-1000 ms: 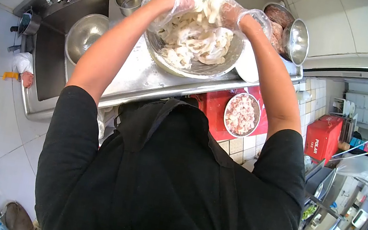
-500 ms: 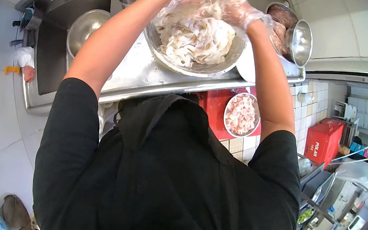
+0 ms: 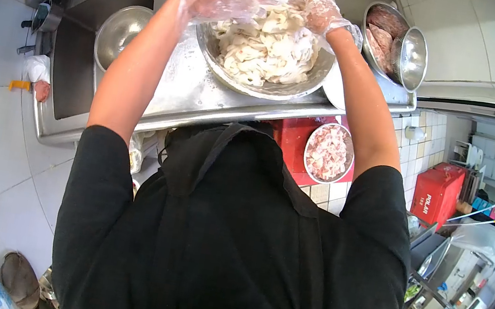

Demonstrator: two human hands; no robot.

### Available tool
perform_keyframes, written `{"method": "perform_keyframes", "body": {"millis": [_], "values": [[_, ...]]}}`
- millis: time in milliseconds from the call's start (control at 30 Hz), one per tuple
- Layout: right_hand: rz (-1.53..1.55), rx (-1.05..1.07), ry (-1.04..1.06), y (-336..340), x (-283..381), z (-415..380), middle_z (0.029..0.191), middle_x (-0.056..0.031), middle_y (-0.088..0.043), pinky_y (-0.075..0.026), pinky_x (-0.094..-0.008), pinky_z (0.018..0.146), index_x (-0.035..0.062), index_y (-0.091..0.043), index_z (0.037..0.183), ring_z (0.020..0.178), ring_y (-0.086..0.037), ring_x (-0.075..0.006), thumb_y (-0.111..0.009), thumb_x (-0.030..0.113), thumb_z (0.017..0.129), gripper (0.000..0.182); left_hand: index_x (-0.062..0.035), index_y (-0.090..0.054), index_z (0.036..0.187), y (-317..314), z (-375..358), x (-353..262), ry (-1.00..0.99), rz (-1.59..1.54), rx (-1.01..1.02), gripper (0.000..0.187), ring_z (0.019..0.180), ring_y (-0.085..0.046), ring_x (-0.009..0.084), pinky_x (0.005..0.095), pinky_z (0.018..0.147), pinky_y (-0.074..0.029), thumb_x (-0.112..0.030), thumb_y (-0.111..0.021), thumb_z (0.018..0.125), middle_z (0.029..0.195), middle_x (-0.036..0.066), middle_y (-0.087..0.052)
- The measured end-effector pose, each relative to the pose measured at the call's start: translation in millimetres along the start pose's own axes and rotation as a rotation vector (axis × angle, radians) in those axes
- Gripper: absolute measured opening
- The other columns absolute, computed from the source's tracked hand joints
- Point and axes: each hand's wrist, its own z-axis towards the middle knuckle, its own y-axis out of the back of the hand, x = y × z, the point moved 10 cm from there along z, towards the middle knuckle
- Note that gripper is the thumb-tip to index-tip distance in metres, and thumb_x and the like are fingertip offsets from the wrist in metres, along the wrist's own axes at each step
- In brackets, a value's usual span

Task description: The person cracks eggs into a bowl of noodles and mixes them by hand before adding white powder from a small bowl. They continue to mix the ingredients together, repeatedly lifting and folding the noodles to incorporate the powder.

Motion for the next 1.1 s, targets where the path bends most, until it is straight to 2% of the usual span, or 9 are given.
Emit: {"method": "perform_keyframes", "body": {"millis": [200,267,333,367,533,633,867,1000,1100], "values": [[-0.170,0.059,0.010,-45,-54,3,0.124,-0.0150,-0.044,-0.029,-0.0357,0.098,0.0129,-0.039,0.126,0.115,-0.040,-0.0295,-0.047,0.032,0.083,0.048,-0.0057,-0.061,0.090,-44,-30,38,0.191,0.169,0.062,0.033,0.069,-0.057,0.0135,0.0264,0.062,-0.046,-0.037,-0.057,0.079,0.080,0.006,-0.062],[-0.044,0.042,-0.038,-46,-64,9,0.123,-0.0156,-0.044,-0.030,-0.0361,0.097,0.0105,-0.039,0.126,0.115,-0.041,-0.0295,-0.047,0.031,0.083,0.048,-0.0003,-0.060,0.089,-44,-36,97,0.487,0.356,-0.047,0.045,0.067,-0.054,0.0154,0.0295,0.061,-0.046,-0.044,-0.054,0.080,0.078,0.007,-0.061],[0.086,0.095,-0.117,-43,-59,7,0.125,-0.0133,-0.043,-0.032,-0.0333,0.096,0.0122,-0.042,0.123,0.115,-0.041,-0.0259,-0.045,0.024,0.085,0.040,0.0001,-0.057,0.091,-65,-23,105,0.462,0.895,0.055,0.049,0.073,-0.055,0.0275,0.0339,0.066,-0.046,-0.047,-0.049,0.081,0.084,0.017,-0.060],[0.151,0.126,-0.156,-44,-58,8,0.126,-0.0122,-0.042,-0.034,-0.0320,0.095,0.0131,-0.043,0.122,0.115,-0.041,-0.0242,-0.043,0.021,0.086,0.037,-0.0010,-0.057,0.091,-64,1,162,0.166,1.083,0.123,0.051,0.077,-0.055,0.0327,0.0372,0.069,-0.044,-0.049,-0.046,0.080,0.086,0.021,-0.059],[-0.274,0.200,0.086,-164,-116,39,0.122,-0.0138,-0.046,-0.035,-0.0351,0.094,0.0075,-0.047,0.119,0.111,-0.044,-0.0281,-0.044,0.031,0.083,0.043,-0.0051,-0.056,0.105,-72,9,172,0.513,0.752,-0.107,0.037,0.076,-0.056,0.0356,0.0384,0.070,-0.044,-0.027,-0.049,0.076,0.088,0.022,-0.059],[0.212,0.460,-0.292,-161,-115,13,0.127,-0.0137,-0.042,-0.032,-0.0353,0.097,0.0063,-0.046,0.120,0.116,-0.040,-0.0280,-0.039,0.037,0.084,0.047,-0.0057,-0.052,0.111,-77,33,178,0.463,0.721,-0.141,0.044,0.074,-0.056,0.0338,0.0371,0.070,-0.045,-0.029,-0.055,0.075,0.088,0.020,-0.060],[1.611,0.177,-0.832,-195,-102,-72,0.104,-0.0105,-0.054,-0.046,-0.0381,0.072,0.0119,-0.048,0.115,0.090,-0.052,-0.0237,-0.060,0.040,0.075,0.050,-0.0043,-0.050,0.113,-52,58,192,0.423,0.820,-0.119,0.059,0.079,-0.057,0.0291,0.0338,0.073,-0.045,-0.041,-0.061,0.068,0.092,0.017,-0.061],[1.946,0.099,-0.926,-148,-29,-101,0.097,-0.0080,-0.057,-0.048,-0.0405,0.066,0.0084,-0.049,0.111,0.083,-0.055,-0.0220,-0.057,0.030,0.079,0.039,-0.0036,-0.049,0.114,-31,45,176,0.464,0.688,-0.295,0.069,0.082,-0.057,0.0265,0.0319,0.074,-0.045,-0.048,-0.065,0.065,0.094,0.016,-0.061],[1.902,0.026,-0.669,-154,-20,-87,0.103,-0.0091,-0.055,-0.047,-0.0367,0.074,0.0072,-0.049,0.113,0.092,-0.053,-0.0213,-0.054,0.027,0.082,0.038,-0.0031,-0.058,0.103,-11,34,153,0.400,0.425,-0.515,0.061,0.081,-0.057,0.0250,0.0313,0.074,-0.045,-0.046,-0.067,0.061,0.089,0.016,-0.062]]}}
